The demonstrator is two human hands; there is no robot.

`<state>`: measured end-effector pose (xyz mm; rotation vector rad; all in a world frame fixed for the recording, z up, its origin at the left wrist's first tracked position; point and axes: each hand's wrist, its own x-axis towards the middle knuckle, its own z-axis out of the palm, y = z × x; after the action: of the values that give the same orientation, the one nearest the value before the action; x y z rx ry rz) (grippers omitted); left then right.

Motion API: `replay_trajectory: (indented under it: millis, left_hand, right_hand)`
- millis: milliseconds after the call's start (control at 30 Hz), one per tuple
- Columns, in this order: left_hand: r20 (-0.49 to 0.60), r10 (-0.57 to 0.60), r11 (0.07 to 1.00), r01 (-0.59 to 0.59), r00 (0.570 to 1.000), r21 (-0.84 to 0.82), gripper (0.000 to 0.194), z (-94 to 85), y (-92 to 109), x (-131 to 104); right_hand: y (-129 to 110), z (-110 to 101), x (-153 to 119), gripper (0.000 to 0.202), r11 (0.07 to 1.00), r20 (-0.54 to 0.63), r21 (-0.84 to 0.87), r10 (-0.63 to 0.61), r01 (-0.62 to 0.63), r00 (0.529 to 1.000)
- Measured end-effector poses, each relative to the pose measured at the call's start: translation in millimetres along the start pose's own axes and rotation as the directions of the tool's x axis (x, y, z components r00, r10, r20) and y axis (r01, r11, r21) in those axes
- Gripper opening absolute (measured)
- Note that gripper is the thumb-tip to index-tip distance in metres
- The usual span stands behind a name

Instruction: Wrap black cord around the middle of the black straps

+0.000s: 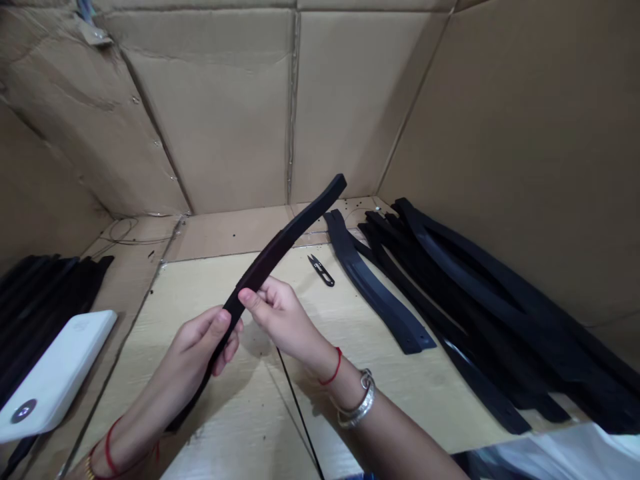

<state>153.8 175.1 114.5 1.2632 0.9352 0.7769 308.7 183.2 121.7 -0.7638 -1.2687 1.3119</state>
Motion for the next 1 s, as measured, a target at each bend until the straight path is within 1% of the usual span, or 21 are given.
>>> replay_trajectory:
  millis: [133,233,267,333,400,433,467,500,533,567,600,633,667,700,733,767,833,900,933,967,1000]
  left_hand:
    - [0.101,-0.145,0.962,0.165,0.984,-0.216,0.049,3.1,2,0]
    - [0.201,-0.2,0.907,0.258,0.959,-0.332,0.047,0.3,2,1]
    - [0.263,-0.21,0.884,0.298,0.942,-0.361,0.047,-1.4,1,2]
    - [0.412,-0.208,0.84,0.378,0.887,-0.389,0.05,-4.9,-1,4]
    - [0.505,-0.213,0.827,0.429,0.836,-0.362,0.053,-7.7,-4,7]
    - [0.49,-0.231,0.841,0.426,0.84,-0.334,0.053,-8.5,-4,7]
    - [0.44,-0.238,0.874,0.389,0.866,-0.292,0.054,-8.8,-4,7]
    - [0.354,-0.224,0.922,0.315,0.908,-0.226,0.053,-8.7,-4,7]
    - [0.243,-0.175,0.971,0.208,0.954,-0.119,0.05,-8.4,-4,7]
    - [0.117,-0.087,0.996,0.083,0.989,0.036,0.046,-7.9,-4,7]
    - [0.0,0.032,0.974,-0.031,1.0,0.226,0.041,-7.4,-4,7]
    - [-0.088,0.154,0.902,-0.104,0.984,0.419,0.035,-7.2,-5,7]
    - [-0.142,0.253,0.806,-0.128,0.957,0.578,0.028,-7.3,-5,8]
    - [-0.167,0.318,0.72,-0.123,0.933,0.683,0.021,-7.7,-6,9]
    - [-0.164,0.345,0.668,-0.119,0.924,0.734,0.016,-8.4,-6,10]
    - [-0.134,0.343,0.657,-0.135,0.93,0.741,0.015,-9.4,-5,10]
    - [-0.023,0.295,0.726,-0.208,0.955,0.656,0.022,-11.9,-1,11]
    - [0.117,0.188,0.863,-0.221,0.975,0.454,0.031,-14.8,3,9]
    - [0.189,0.113,0.93,-0.171,0.976,0.325,0.035,-16.1,5,8]
    - [0.26,0.031,0.978,-0.083,0.965,0.193,0.038,-17.3,5,6]
    - [0.33,-0.05,0.997,0.028,0.943,0.069,0.04,-18.1,5,5]
  right_hand:
    - [-1,-4,1,0.032,0.997,0.016,-0.028,0.071,-0.071,0.997]
    - [-3,-6,0,0.037,0.992,0.106,0.031,0.121,-0.125,0.987]
    - [-3,-7,-1,0.039,0.989,0.149,0.06,0.126,-0.137,0.981]
    - [-3,-7,-2,0.042,0.984,0.199,0.116,0.109,-0.133,0.974]
    - [-1,-6,-2,0.043,0.983,0.189,0.149,0.079,-0.108,0.979]
    - [1,-5,-2,0.043,0.983,0.166,0.155,0.069,-0.095,0.984]
    - [3,-5,-2,0.043,0.984,0.135,0.155,0.066,-0.087,0.989]
    - [5,-4,-1,0.044,0.985,0.099,0.151,0.068,-0.082,0.993]
    - [8,-4,0,0.043,0.986,0.059,0.145,0.07,-0.078,0.996]
    - [10,-4,1,0.043,0.987,0.017,0.14,0.071,-0.072,0.997]
    - [13,-3,2,0.043,0.988,-0.017,0.137,0.073,-0.069,0.997]
    - [15,-3,2,0.043,0.989,-0.045,0.132,0.075,-0.068,0.996]
    - [16,-3,3,0.043,0.989,-0.061,0.126,0.08,-0.071,0.995]
    - [16,-3,3,0.044,0.99,-0.062,0.123,0.083,-0.075,0.995]
    - [16,-3,4,0.044,0.989,-0.05,0.125,0.084,-0.077,0.995]
    - [14,-3,3,0.045,0.989,-0.029,0.13,0.08,-0.076,0.996]
    - [9,-4,3,0.042,0.99,0.026,0.124,0.065,-0.068,0.998]
    - [1,-7,2,0.038,0.995,0.077,0.074,0.059,-0.064,0.995]
    - [-3,-8,1,0.035,0.997,0.097,0.033,0.061,-0.064,0.993]
    - [-6,-9,1,0.032,0.998,0.108,-0.009,0.06,-0.059,0.992]
    - [-8,-10,0,0.03,0.998,0.111,-0.042,0.057,-0.052,0.992]
